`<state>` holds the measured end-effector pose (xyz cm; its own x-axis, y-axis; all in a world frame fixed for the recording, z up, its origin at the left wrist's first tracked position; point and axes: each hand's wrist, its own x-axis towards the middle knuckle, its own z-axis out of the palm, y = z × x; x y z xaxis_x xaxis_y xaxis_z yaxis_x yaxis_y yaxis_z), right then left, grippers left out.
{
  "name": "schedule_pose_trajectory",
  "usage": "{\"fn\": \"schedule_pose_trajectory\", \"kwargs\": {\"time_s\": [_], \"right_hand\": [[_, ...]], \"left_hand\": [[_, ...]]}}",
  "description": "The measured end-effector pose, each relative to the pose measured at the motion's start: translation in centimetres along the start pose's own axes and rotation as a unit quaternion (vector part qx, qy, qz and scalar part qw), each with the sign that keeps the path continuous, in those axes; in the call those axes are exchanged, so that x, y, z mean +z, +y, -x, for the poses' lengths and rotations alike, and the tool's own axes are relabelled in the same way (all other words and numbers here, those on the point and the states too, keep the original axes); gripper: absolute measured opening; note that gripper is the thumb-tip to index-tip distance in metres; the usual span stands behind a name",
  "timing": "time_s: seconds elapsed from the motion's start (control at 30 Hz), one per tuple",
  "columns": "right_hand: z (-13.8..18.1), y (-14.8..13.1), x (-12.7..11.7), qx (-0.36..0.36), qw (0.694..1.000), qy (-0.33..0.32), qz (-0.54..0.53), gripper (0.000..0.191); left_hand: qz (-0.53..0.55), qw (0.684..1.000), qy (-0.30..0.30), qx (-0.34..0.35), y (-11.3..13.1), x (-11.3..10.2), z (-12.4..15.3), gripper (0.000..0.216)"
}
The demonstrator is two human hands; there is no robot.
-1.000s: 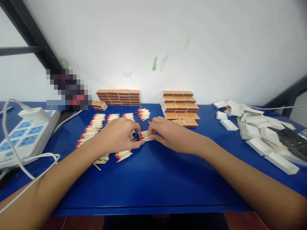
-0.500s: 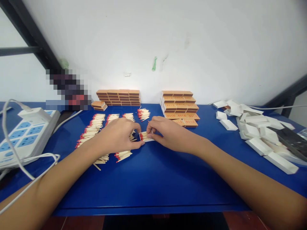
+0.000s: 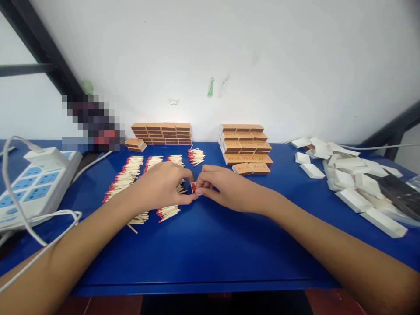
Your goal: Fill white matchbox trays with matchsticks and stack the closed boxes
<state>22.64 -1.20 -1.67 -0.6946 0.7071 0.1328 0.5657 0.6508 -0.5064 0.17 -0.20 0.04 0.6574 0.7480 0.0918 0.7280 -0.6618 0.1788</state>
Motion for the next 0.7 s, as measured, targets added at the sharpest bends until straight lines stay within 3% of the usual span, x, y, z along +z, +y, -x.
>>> {"fn": "schedule_pose_trajectory", "kwargs": {"time_s": [0.7], "right_hand": [[-0.15, 0.62, 0.23, 0.013, 0.999, 0.043, 0.017, 0.005]], "left_hand": [[0.001, 1.000, 0.008, 0.015, -0.06, 0.22, 0.01, 0.026]]}}
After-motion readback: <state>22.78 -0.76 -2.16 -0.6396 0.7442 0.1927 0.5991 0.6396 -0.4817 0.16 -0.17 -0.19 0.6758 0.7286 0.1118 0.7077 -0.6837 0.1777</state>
